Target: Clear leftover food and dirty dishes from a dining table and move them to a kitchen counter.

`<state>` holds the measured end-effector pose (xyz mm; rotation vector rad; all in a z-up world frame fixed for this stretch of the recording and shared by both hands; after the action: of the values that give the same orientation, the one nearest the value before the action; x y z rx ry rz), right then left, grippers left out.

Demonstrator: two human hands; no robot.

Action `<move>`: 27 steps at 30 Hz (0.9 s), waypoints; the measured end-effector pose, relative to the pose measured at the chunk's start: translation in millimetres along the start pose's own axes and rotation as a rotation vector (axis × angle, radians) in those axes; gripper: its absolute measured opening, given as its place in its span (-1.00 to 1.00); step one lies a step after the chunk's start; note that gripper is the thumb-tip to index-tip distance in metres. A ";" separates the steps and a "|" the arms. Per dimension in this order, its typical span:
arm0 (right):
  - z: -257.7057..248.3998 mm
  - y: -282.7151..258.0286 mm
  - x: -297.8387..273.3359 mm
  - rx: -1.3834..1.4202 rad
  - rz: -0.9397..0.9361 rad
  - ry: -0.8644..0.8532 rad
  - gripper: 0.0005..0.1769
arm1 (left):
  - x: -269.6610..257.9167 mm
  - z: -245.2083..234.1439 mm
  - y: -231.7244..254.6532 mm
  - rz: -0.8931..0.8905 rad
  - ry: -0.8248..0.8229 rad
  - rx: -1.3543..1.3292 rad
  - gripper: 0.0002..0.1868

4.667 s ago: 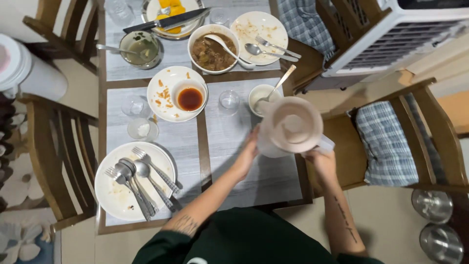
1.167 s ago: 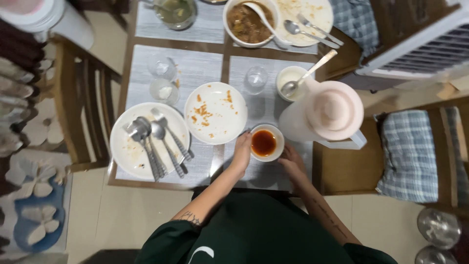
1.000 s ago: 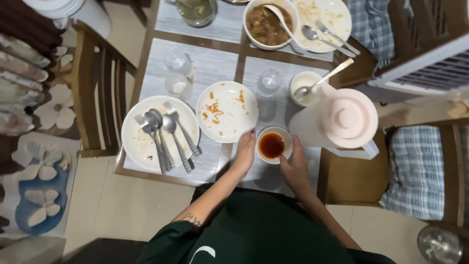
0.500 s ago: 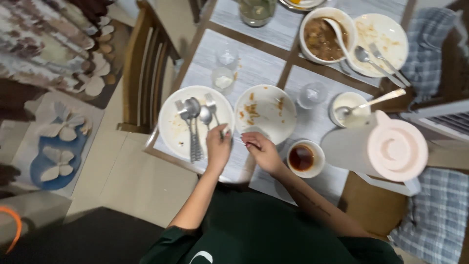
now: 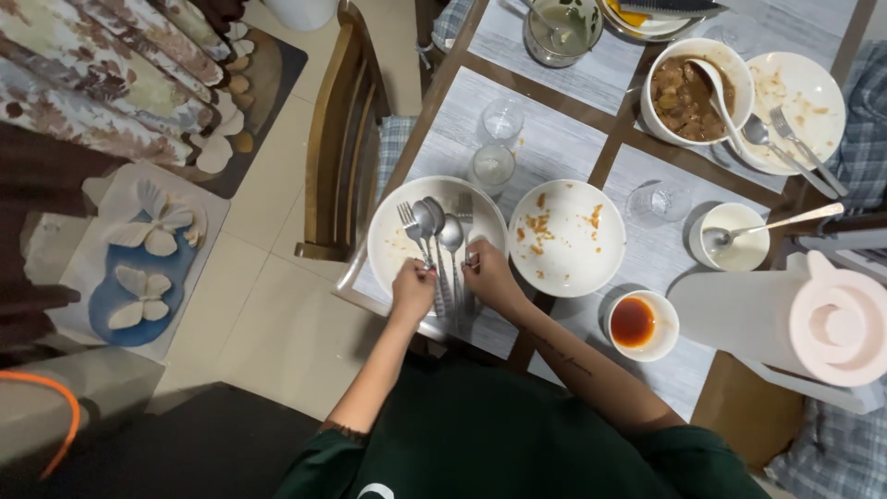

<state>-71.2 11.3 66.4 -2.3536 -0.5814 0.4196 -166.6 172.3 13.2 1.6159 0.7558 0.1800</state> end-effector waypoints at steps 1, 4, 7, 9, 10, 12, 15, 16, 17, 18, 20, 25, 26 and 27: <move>7.6 3.0 0.7 0.025 0.041 0.011 -0.64 | 1.5 0.6 4.5 -0.042 -0.016 0.005 -0.76; 24.2 10.2 -0.1 0.061 0.139 0.046 -0.63 | 8.7 1.8 4.3 -0.076 -0.055 0.006 -0.80; 36.9 22.5 -3.3 0.039 0.209 0.106 -0.57 | 20.2 3.4 -8.7 -0.082 -0.148 0.054 -0.81; 41.5 27.9 -4.8 0.007 0.232 0.146 -0.55 | 24.3 4.8 -11.1 -0.093 -0.230 0.108 -0.79; 46.6 30.0 -5.7 0.093 0.281 0.052 -0.65 | 23.6 5.1 -6.3 -0.060 -0.260 0.106 -0.77; 49.2 26.8 -9.2 0.182 0.336 -0.037 -0.73 | 22.4 5.5 -1.5 -0.027 -0.300 0.107 -0.74; 44.3 13.0 -13.5 0.442 0.409 -0.121 -0.78 | 21.8 5.1 2.5 -0.083 -0.315 0.104 -0.73; 42.2 8.7 -14.9 0.462 0.399 -0.128 -0.79 | 20.3 3.7 5.5 -0.090 -0.304 0.078 -0.74; 39.8 4.7 -16.3 0.483 0.389 -0.135 -0.79 | 18.8 2.6 8.7 -0.098 -0.293 0.053 -0.74; 33.8 -0.9 -18.8 0.486 0.393 -0.125 -0.79 | 17.1 1.9 16.3 -0.094 -0.303 0.056 -0.74; 20.8 -12.6 -24.5 0.486 0.379 -0.104 -0.76 | 12.5 0.9 32.7 -0.067 -0.312 0.073 -0.76; -9.1 -2.1 -48.8 0.475 0.393 -0.035 -0.68 | 0.1 29.1 63.2 0.104 -0.368 0.089 -0.77; -11.1 9.6 -55.9 0.495 0.357 0.001 -0.63 | -3.7 39.8 68.8 0.158 -0.392 0.085 -0.77; -10.8 26.8 -60.4 0.496 0.361 0.014 -0.63 | -6.6 54.7 71.5 0.164 -0.404 0.086 -0.77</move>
<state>-109.8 -43.4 64.7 -1.9700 -0.0254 0.6275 -117.0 123.1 70.4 1.7247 0.3248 -0.0636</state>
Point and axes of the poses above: each hand's wrist, its own x-axis towards the middle knuckle, its own z-axis out of the palm, y = z × x, the point moved 4 cm from there along x, towards the middle knuckle, and after that the axes turned 15 degrees about -x, right-handed, at the moved point
